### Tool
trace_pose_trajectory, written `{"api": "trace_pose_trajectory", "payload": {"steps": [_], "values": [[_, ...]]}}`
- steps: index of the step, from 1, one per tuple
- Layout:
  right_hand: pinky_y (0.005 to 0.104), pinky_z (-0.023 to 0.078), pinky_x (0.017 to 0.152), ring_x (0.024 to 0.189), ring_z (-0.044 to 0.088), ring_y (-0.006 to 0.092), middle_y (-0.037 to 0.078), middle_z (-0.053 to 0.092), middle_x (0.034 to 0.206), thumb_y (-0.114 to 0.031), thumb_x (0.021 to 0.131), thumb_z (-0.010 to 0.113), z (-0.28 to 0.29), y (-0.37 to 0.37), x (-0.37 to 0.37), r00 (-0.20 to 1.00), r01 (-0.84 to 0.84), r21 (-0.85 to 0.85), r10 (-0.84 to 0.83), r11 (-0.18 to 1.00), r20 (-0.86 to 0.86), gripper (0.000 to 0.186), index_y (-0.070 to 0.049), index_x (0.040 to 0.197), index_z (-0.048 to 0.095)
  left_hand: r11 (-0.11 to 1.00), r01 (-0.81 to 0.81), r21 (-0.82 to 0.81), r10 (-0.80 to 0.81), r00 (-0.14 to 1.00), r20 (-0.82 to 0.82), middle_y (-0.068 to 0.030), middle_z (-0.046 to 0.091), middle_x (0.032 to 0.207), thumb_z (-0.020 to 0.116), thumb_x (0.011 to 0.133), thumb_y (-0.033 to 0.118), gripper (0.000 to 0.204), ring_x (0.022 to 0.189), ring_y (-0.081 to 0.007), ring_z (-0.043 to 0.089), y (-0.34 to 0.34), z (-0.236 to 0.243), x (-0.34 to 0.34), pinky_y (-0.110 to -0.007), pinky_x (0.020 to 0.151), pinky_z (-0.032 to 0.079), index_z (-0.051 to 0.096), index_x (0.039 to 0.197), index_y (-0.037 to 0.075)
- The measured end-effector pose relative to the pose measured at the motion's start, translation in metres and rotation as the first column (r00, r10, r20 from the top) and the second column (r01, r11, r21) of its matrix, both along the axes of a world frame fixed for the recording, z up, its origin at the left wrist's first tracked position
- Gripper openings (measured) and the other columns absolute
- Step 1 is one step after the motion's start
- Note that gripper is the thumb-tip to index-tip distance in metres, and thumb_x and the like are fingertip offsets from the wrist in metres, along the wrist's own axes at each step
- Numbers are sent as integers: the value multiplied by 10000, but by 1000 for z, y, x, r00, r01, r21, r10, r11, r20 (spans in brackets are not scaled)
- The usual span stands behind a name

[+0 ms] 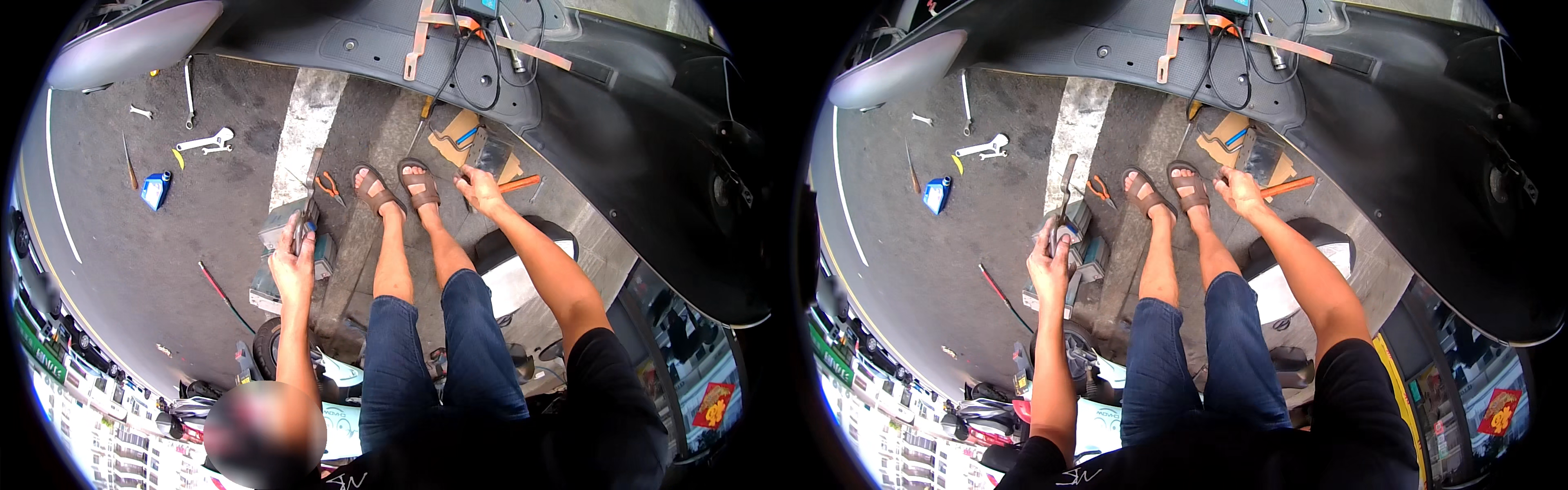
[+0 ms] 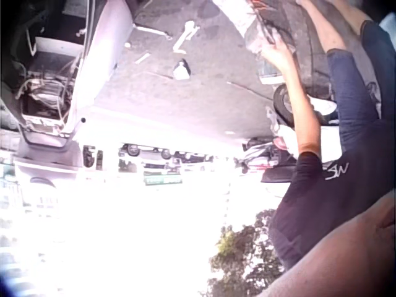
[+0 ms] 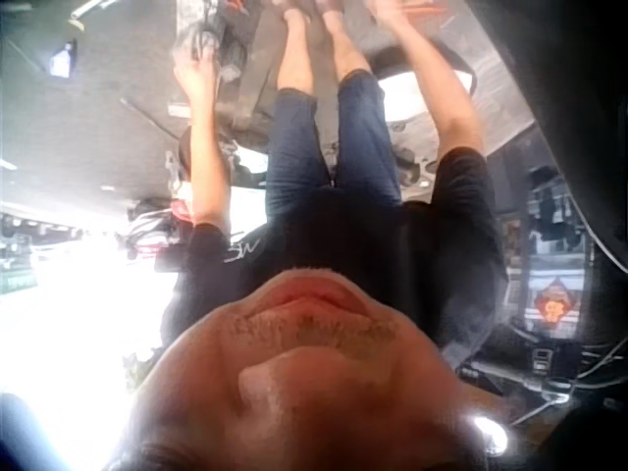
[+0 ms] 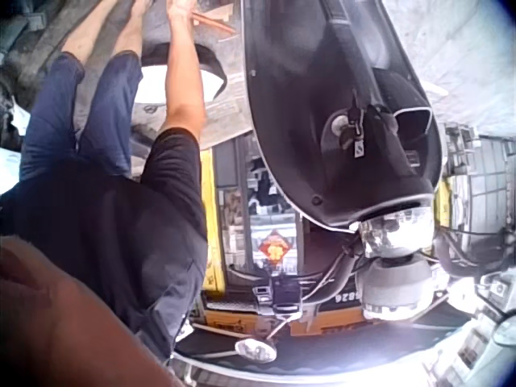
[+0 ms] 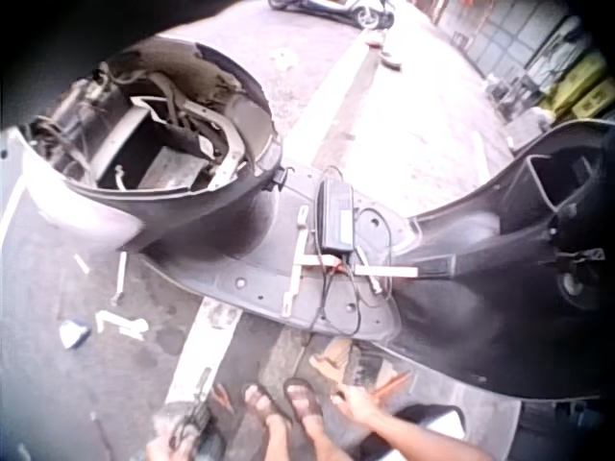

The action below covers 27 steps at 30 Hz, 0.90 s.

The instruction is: The person works on the internal components of a scooter by unscrewing fasteners with a power drill, removing a plastic bracket by hand, and using pliers to work on electrical wires and connectors inside the scooter's body.

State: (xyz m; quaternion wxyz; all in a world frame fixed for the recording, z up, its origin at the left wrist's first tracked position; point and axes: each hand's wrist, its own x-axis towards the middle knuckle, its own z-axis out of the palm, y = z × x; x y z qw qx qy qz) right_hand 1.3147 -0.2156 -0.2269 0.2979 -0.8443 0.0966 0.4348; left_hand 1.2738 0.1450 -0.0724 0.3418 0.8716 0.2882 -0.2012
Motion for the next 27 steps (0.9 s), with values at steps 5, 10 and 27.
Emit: {"api": "trace_pose_trajectory", "payload": {"steps": [5,10,27], "values": [[446,476,882,1042,590,355,196,626,1096,-330,856,575,-146,-18,-7,946,-301,-286,247,910,-210,364,-59,1097,603,987,-49,-154,36,996,-86,-137,620,1026,591,900,222,350,930,-264,593,33,-53,-80,-331,897,424,580,1182,15],[424,489,867,1034,583,353,160,559,1187,-294,835,595,-252,-6,16,911,-343,-478,410,808,39,380,-55,1128,562,788,-426,-445,394,904,-168,-128,607,1180,507,956,284,524,694,-77,586,20,-103,-107,-166,489,394,365,1391,30],[294,424,736,780,538,146,29,572,772,-253,887,464,2,26,1,970,110,393,-12,913,-243,277,2,896,571,-497,-176,-850,622,611,-490,-200,370,1414,624,883,265,660,564,-140,523,-62,44,-54,-163,356,316,273,1424,119]]}}
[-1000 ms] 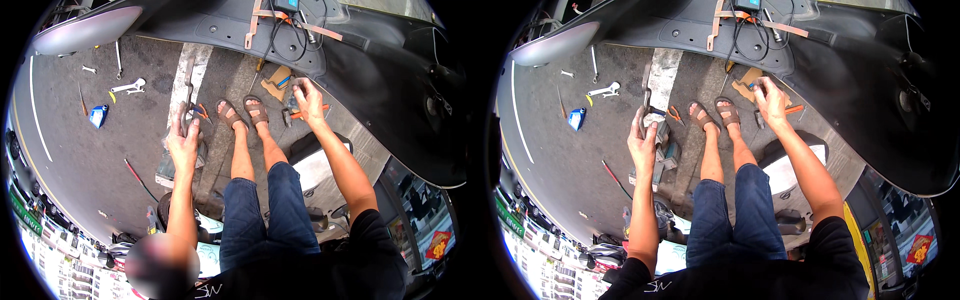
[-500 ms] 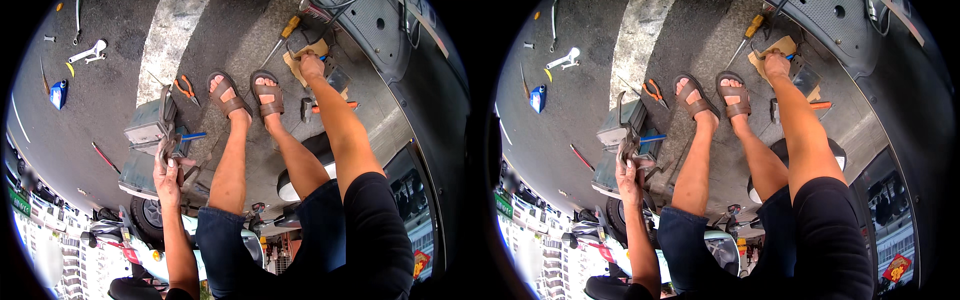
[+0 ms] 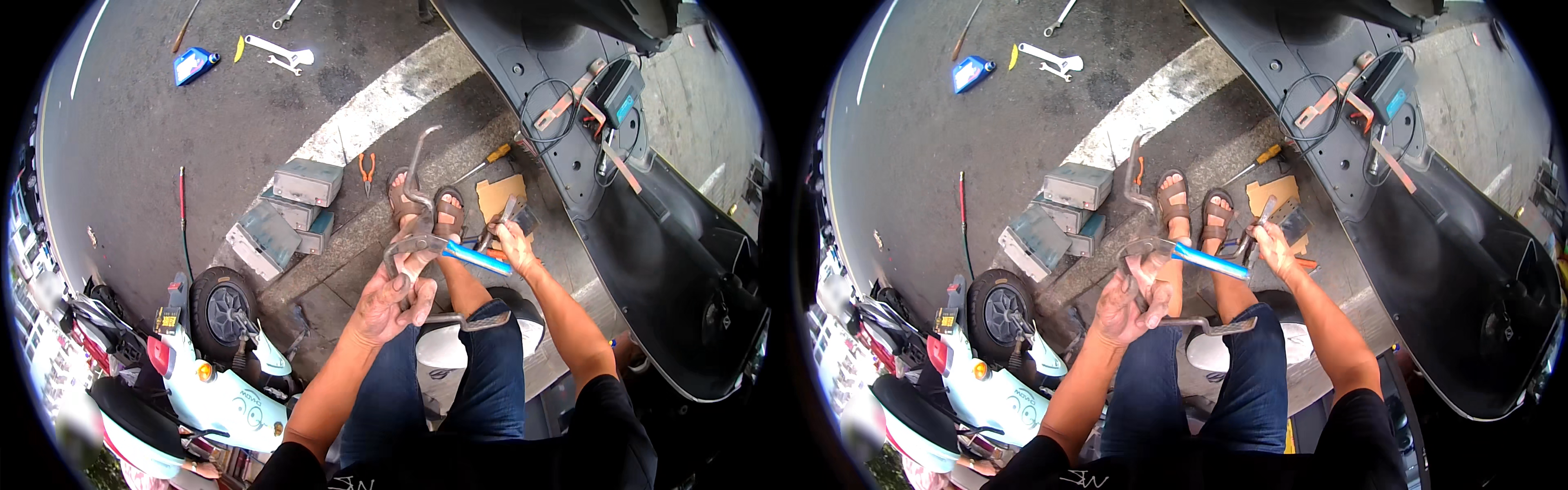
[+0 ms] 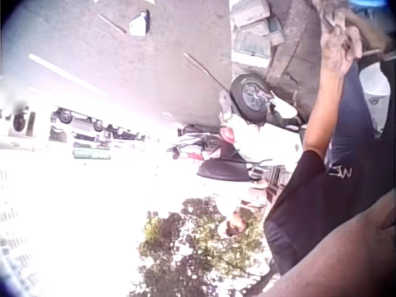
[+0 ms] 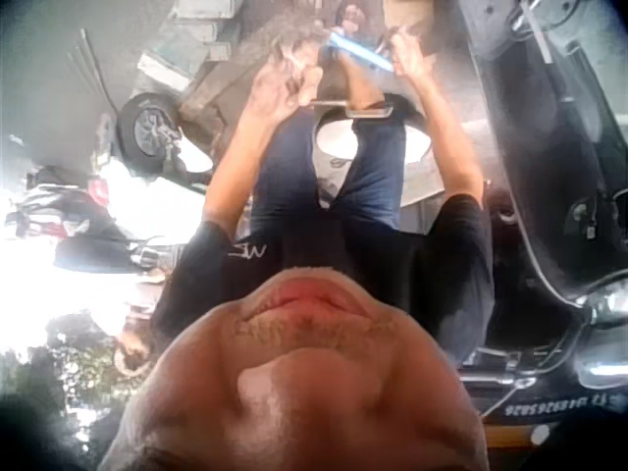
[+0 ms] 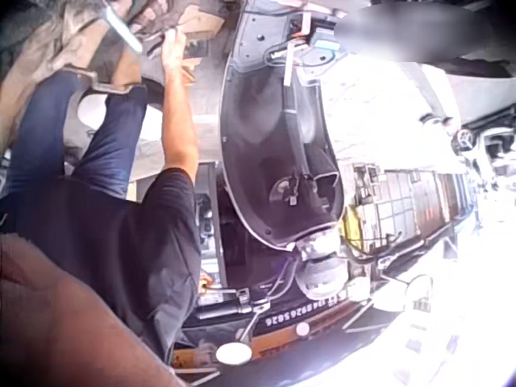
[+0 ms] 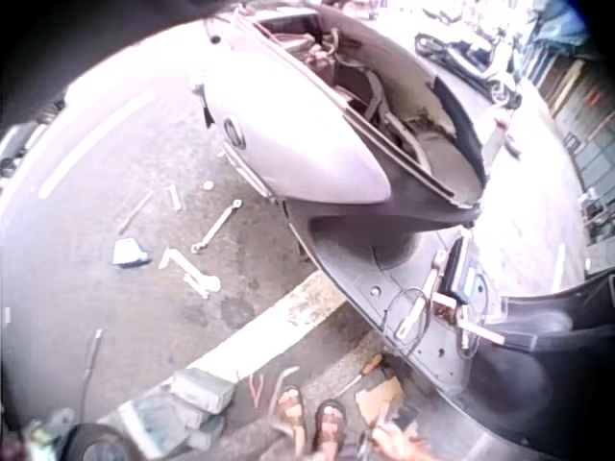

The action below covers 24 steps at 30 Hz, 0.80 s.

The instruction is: The person works on the internal components of a scooter by unscrewing fasteners with a power drill, removing a plastic bracket by hand, and using pliers to work on electrical wires and connectors inside the scooter's body.

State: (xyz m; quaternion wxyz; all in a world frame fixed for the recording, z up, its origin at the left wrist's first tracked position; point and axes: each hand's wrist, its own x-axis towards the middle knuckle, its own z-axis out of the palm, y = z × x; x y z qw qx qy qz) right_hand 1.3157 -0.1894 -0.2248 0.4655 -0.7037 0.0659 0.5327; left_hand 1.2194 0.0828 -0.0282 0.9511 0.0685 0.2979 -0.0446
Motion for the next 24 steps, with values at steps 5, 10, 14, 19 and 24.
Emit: {"api": "trace_pose_trajectory", "payload": {"steps": [5,10,14,19,24], "values": [[369,448,738,777,575,271,158,603,799,-218,837,490,168,118,19,855,-435,45,396,899,335,274,26,928,572,965,-33,-259,93,971,222,-106,454,1355,660,856,265,610,610,-111,517,-2,114,-38,-153,352,316,387,1362,61],[353,457,720,737,586,254,126,631,797,-208,853,474,282,203,36,759,-550,254,349,795,550,277,28,939,589,992,-126,-19,123,904,409,-175,481,1292,491,958,324,529,621,-101,531,-4,262,-79,-156,361,308,344,1387,52],[363,474,784,737,588,228,85,606,762,-250,879,486,412,268,-1,982,-149,544,187,826,-14,223,-53,828,577,940,-288,184,152,835,529,-109,610,750,426,961,469,628,449,-46,410,-26,336,-162,-164,408,263,331,1410,41],[450,454,888,883,583,238,76,589,839,-405,887,571,556,313,-57,894,138,788,267,600,-360,333,-73,864,587,604,-737,302,496,645,581,-143,572,1126,393,963,480,598,794,-194,625,-42,410,-257,-172,409,362,407,1331,10],[309,384,651,685,444,133,14,498,788,-399,902,590,576,341,-197,926,-117,822,361,557,-113,326,-85,974,538,318,-938,135,595,308,742,-122,376,1424,570,902,373,542,1362,-279,288,-49,396,-352,-469,1100,272,420,1330,75]]}}
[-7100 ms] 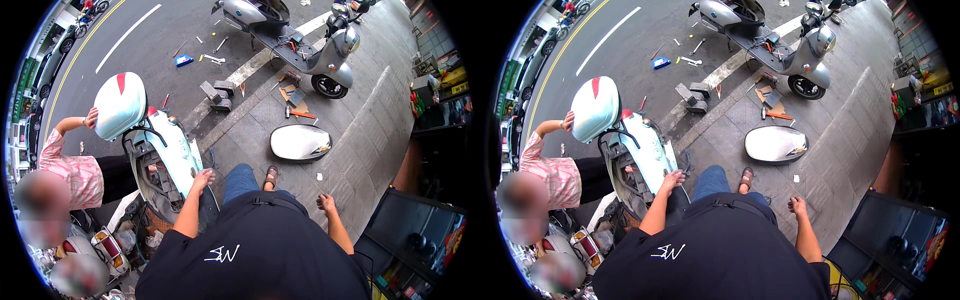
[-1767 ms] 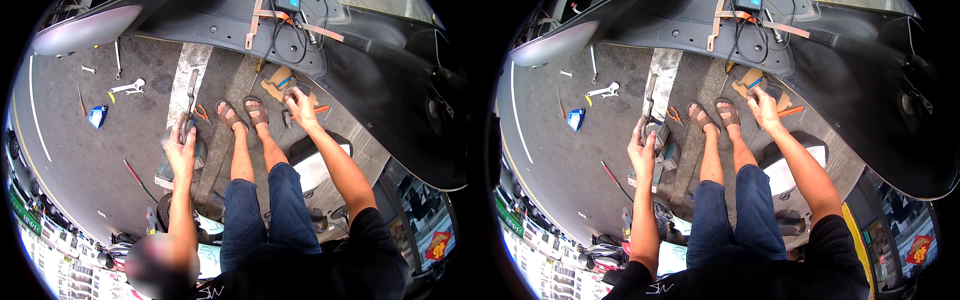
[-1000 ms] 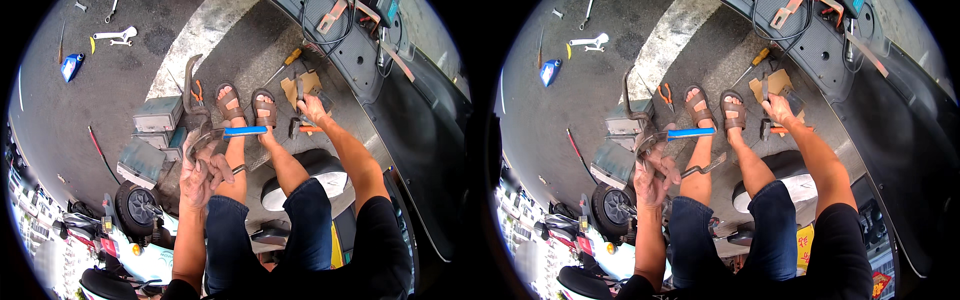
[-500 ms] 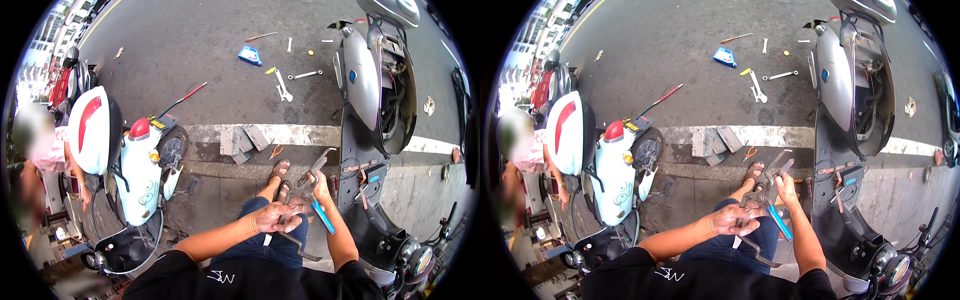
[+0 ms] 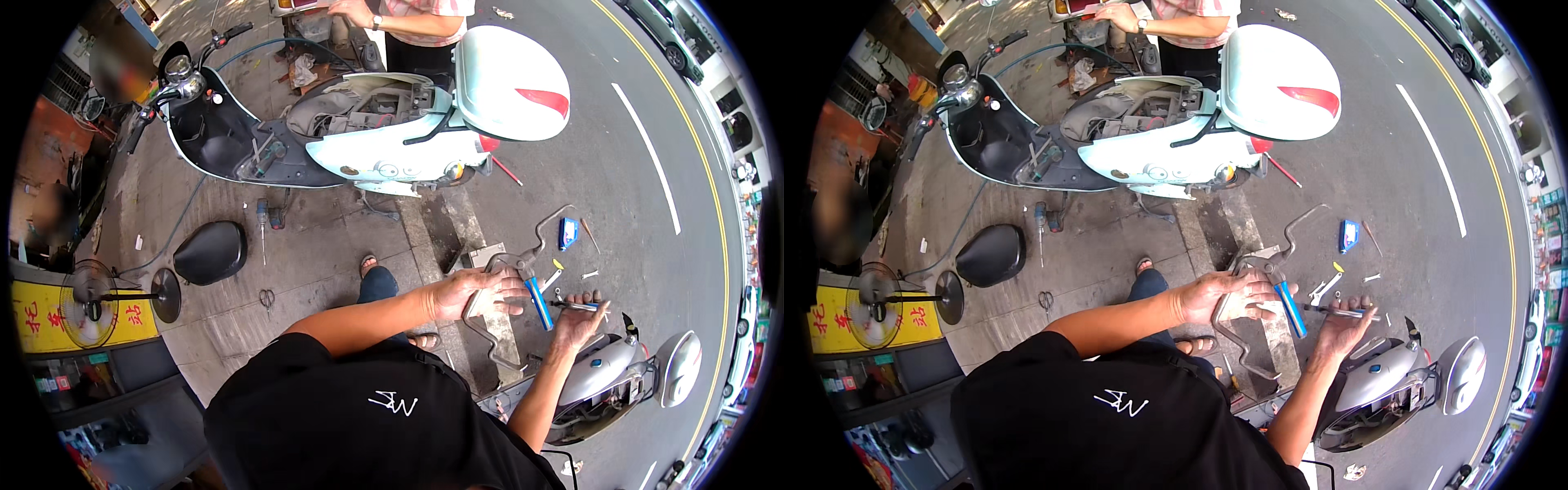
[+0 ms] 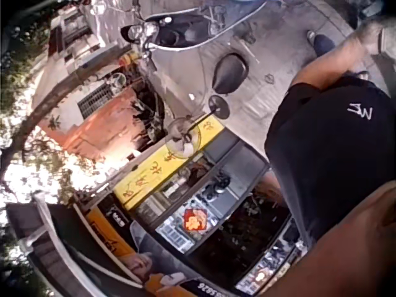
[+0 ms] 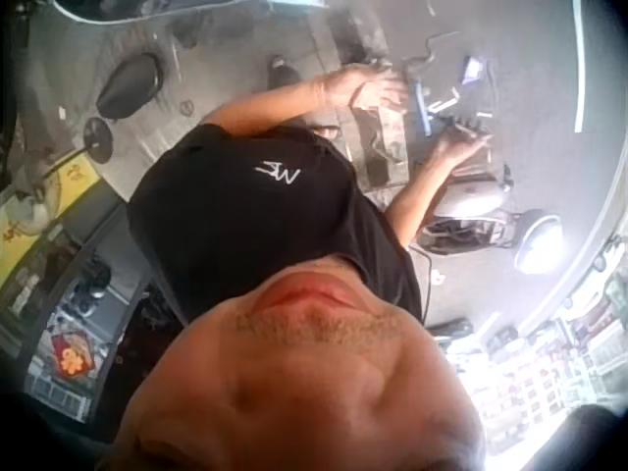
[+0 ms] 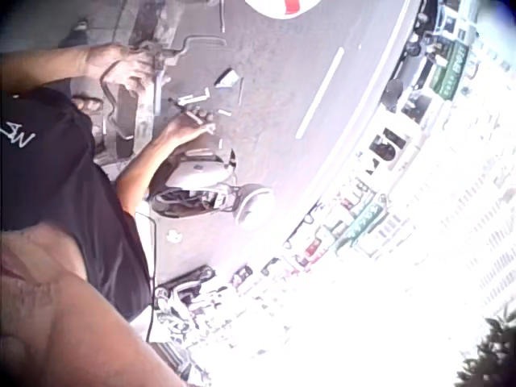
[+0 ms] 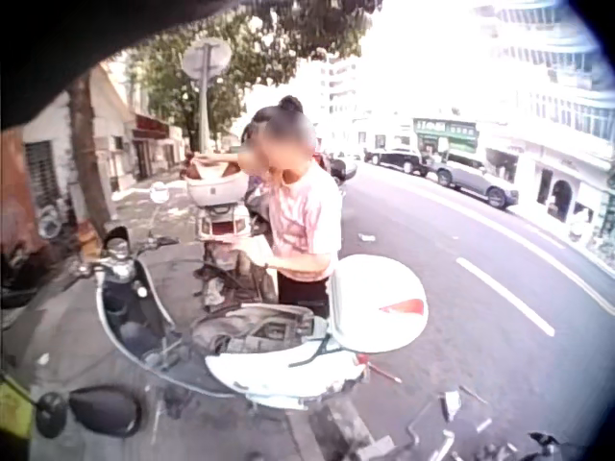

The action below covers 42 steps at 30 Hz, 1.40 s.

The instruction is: The person works on the internal components of a scooter by unscrewing fasteners with a power drill, removing a plastic bracket by hand, and using pliers to work on electrical wires and connectors inside the scooter's body.

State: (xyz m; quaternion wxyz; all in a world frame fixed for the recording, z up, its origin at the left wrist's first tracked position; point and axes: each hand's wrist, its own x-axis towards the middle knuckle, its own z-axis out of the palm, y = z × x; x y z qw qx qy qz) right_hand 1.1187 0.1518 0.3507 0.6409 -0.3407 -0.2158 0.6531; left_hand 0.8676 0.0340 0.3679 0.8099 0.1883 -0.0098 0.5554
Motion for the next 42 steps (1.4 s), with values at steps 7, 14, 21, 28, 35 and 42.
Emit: {"api": "trace_pose_trajectory", "payload": {"steps": [7,14,21,28,35,42], "values": [[273,353,493,526,352,101,-33,347,623,-296,967,482,-62,11,-189,916,-329,-590,402,738,-7,226,-95,865,502,944,-300,-137,317,940,124,-141,440,1335,486,943,376,515,1328,-348,336,-2,-11,-155,-556,1071,297,383,1357,87],[318,411,533,536,405,132,-22,388,613,-342,965,487,-45,13,-315,820,-473,-619,570,627,-50,258,-125,825,501,683,-701,-203,206,452,-868,-103,610,961,498,965,214,379,793,-197,648,-13,-25,-295,-295,619,532,438,1305,58],[334,475,576,625,531,184,36,498,707,-344,964,485,-27,35,-401,599,-680,-578,797,452,-82,276,-71,937,516,694,-719,45,-197,-250,-948,-82,628,770,494,950,336,411,650,-159,628,-67,-21,-388,-303,582,502,495,1288,103],[321,456,727,847,588,166,40,604,882,-393,943,526,2,62,-527,449,-793,-441,892,420,44,337,-74,1050,544,438,-879,186,-308,-341,-888,-106,677,838,543,933,270,314,722,-185,647,-146,-44,-424,-313,693,490,593,1047,-18],[343,436,673,857,597,196,65,628,950,-316,956,512,-39,102,-593,638,-654,-536,770,534,-12,229,-102,1034,531,174,-985,-24,-170,-6,-985,-87,685,892,543,945,292,330,809,-159,649,-140,-65,-466,-289,679,457,628,1002,-21],[421,463,729,972,598,266,126,604,1049,-279,992,429,-71,106,-657,764,-425,-718,644,551,43,261,-69,1126,508,527,-848,-59,-198,-54,-979,-120,675,881,526,942,277,365,794,-192,636,-51,-66,-580,-296,701,456,565,1174,-3]]}}
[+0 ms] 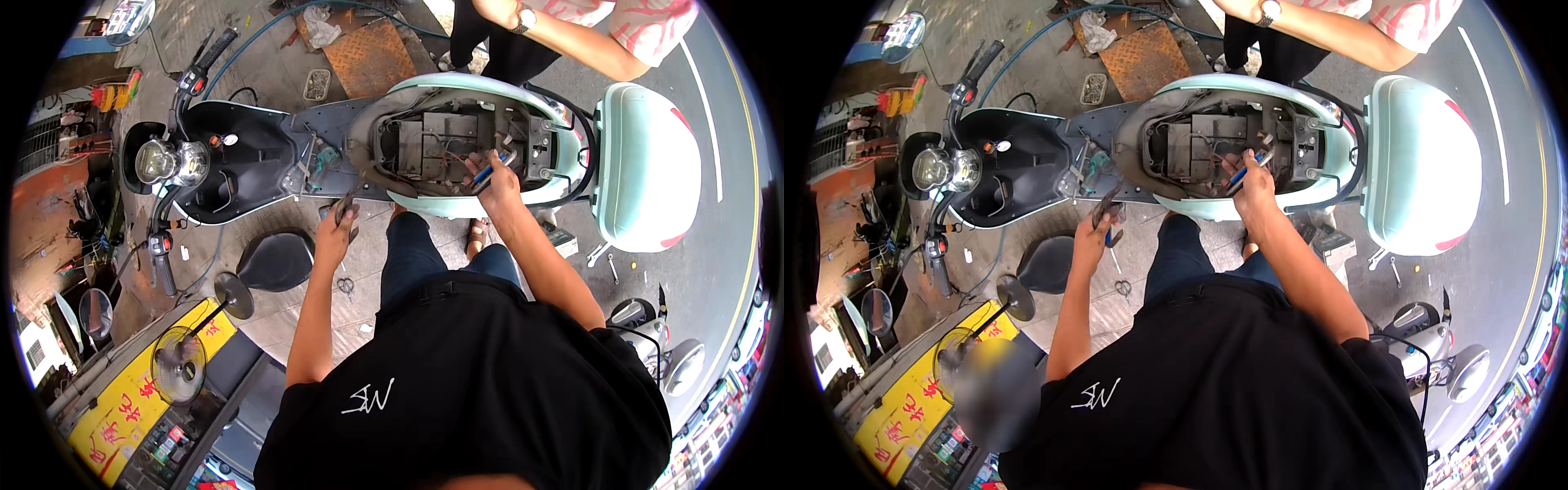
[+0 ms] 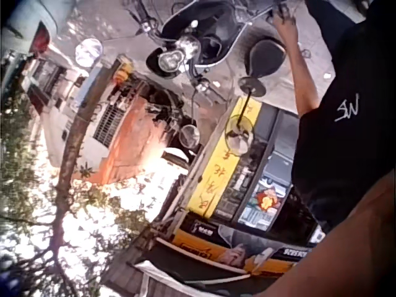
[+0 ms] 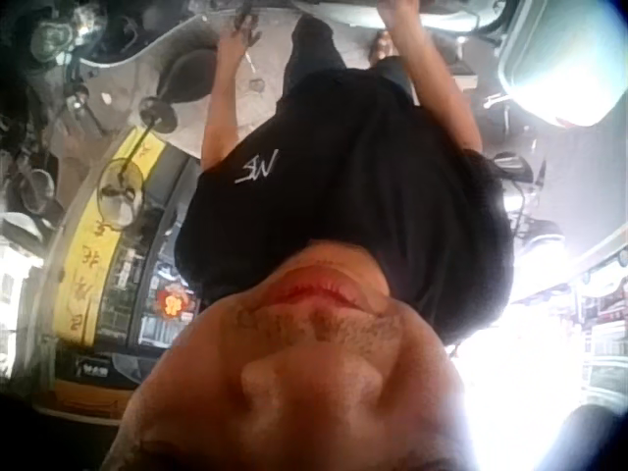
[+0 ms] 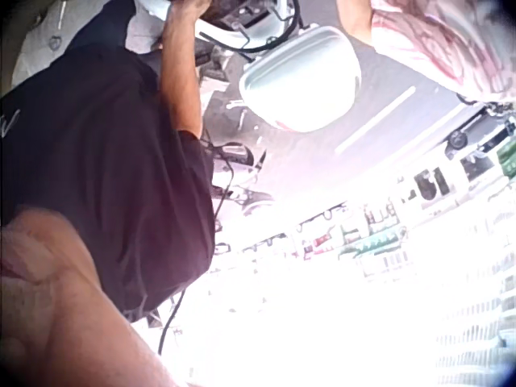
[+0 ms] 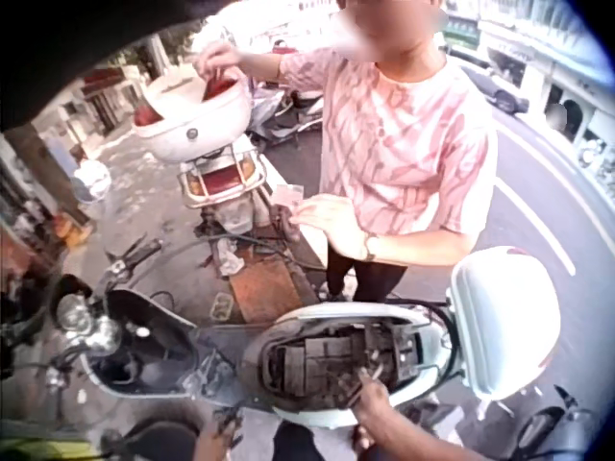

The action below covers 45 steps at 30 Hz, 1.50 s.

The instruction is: The person works on the internal components of a scooter by unscrewing fasteners with a power drill, removing a plastic bracket by hand, and using pliers to work on electrical wires and connectors inside the scooter's body.

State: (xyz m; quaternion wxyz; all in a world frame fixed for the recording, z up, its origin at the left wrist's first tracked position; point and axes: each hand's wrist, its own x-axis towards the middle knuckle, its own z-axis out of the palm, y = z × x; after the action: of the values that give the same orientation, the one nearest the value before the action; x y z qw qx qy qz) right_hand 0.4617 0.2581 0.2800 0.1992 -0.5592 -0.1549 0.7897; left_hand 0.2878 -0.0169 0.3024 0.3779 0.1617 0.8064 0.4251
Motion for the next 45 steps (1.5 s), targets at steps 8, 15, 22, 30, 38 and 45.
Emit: {"api": "trace_pose_trajectory", "payload": {"steps": [8,15,22,30,38,45], "values": [[461,457,674,922,592,261,93,598,1009,-240,954,488,-43,-47,-57,914,396,-112,-379,912,143,233,-107,1146,498,823,561,-93,-567,819,-83,-177,654,967,514,936,293,358,875,-287,635,119,-17,-104,-371,754,479,548,1232,94],[391,538,818,905,592,276,155,555,1015,-115,941,480,-45,-69,-85,846,522,-113,-496,845,196,194,6,1093,472,689,717,-110,-725,682,-96,-216,632,1001,534,918,322,387,970,-394,588,161,-67,-145,-416,815,452,548,1229,93],[404,532,815,894,594,306,187,574,1013,-138,953,458,-24,-64,-45,774,615,-14,-600,789,201,245,39,1123,447,664,721,198,-728,684,-52,-204,617,884,522,929,297,353,855,-371,589,196,-24,-116,-430,740,453,555,1191,62],[382,556,769,822,627,259,137,608,936,-111,945,463,-23,-83,-57,816,499,7,-473,866,331,168,16,1039,520,764,563,316,-625,768,141,-201,639,833,539,913,281,344,819,-343,629,133,-125,-128,-411,736,465,562,1168,52],[450,510,705,830,621,301,146,624,936,-134,956,445,-31,-97,-71,844,427,-30,-386,904,371,208,-19,1113,516,920,193,342,-349,800,488,-107,673,1042,522,946,173,289,892,-184,655,104,-119,-160,-293,790,483,566,1143,-34],[435,517,687,781,618,288,124,632,879,-141,955,439,-21,-101,-84,877,357,-41,-320,933,359,197,-23,1078,536,930,125,344,-273,863,424,-112,659,1068,522,948,164,319,936,-188,643,85,-100,-191,-290,843,471,543,1199,-32]]}}
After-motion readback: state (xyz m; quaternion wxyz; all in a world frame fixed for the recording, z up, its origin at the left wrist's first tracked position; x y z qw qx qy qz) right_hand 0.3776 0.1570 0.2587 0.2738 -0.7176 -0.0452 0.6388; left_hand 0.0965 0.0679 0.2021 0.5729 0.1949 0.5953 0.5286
